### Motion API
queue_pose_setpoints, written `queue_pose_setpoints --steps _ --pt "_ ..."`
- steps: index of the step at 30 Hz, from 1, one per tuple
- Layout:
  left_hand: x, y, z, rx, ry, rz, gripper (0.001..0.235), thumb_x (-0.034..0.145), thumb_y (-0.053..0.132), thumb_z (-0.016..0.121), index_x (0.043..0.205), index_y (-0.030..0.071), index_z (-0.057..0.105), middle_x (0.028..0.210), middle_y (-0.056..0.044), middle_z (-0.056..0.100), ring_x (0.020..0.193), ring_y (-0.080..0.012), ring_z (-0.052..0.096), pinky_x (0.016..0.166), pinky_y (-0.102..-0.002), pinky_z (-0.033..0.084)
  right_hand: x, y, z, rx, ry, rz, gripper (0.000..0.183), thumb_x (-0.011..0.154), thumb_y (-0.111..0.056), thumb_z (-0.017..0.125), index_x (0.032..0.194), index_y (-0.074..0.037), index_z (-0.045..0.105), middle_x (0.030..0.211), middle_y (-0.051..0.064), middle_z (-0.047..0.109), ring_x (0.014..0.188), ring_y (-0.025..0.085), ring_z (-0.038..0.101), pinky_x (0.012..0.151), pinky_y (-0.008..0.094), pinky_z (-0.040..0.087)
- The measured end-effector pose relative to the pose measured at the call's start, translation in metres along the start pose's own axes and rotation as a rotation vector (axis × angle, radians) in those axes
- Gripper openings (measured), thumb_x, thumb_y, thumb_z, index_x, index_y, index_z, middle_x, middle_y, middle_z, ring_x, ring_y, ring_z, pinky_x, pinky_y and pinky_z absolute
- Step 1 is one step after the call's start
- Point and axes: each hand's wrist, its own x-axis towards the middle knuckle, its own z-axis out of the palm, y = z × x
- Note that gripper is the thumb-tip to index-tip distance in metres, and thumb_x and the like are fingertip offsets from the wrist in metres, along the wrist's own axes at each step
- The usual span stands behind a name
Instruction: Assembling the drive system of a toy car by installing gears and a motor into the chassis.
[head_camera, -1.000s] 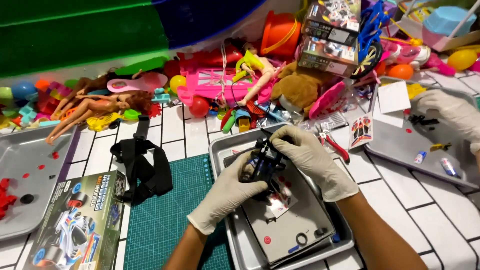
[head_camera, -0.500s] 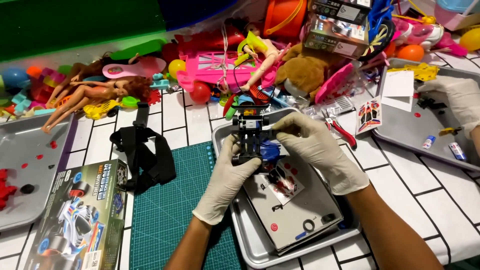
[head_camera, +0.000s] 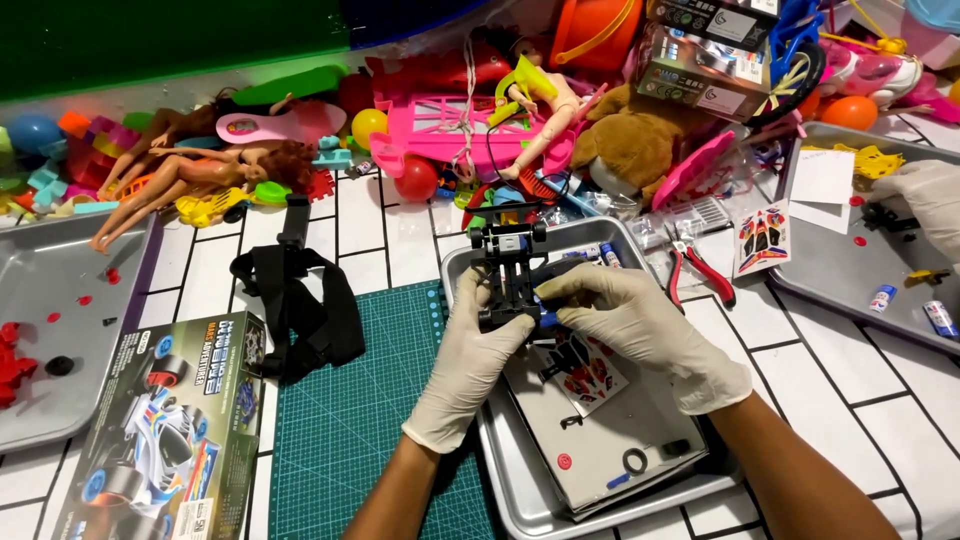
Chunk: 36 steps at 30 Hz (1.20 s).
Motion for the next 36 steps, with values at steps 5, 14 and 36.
queue_pose_setpoints --steps 5,14,36 --pt "0.006 -0.010 -0.005 -0.040 0.007 0.013 0.077 0.080 0.010 0.077 0.147 0.014 0.042 0.125 -0.011 0.062 0.109 -0.0199 0.054 0.090 -0.033 0.055 -0.001 0.022 -0.001 -0.018 -0.022 0.097 0.024 0.084 -0.003 0.082 0.107 -0.007 0.077 0.086 0.008 0.076 0.080 0.014 0.067 0.077 0.034 0.058" --pt "0.005 -0.010 -0.004 -0.028 0.010 0.045 0.073 0.081 0.007 0.076 0.146 0.015 0.043 0.125 -0.010 0.063 0.113 -0.0190 0.053 0.096 -0.035 0.054 -0.002 0.019 0.001 -0.025 -0.016 0.124 0.025 0.084 -0.001 0.080 0.107 -0.007 0.075 0.087 0.008 0.076 0.083 0.015 0.067 0.078 0.034 0.058" --pt "0.012 -0.016 -0.010 -0.034 -0.030 0.083 0.078 0.082 0.006 0.075 0.151 0.011 0.039 0.126 -0.011 0.065 0.111 -0.0193 0.055 0.095 -0.037 0.055 0.001 0.026 0.000 -0.047 -0.054 0.118 0.024 0.085 0.000 0.077 0.107 -0.005 0.073 0.086 0.009 0.073 0.083 0.015 0.066 0.076 0.036 0.058"
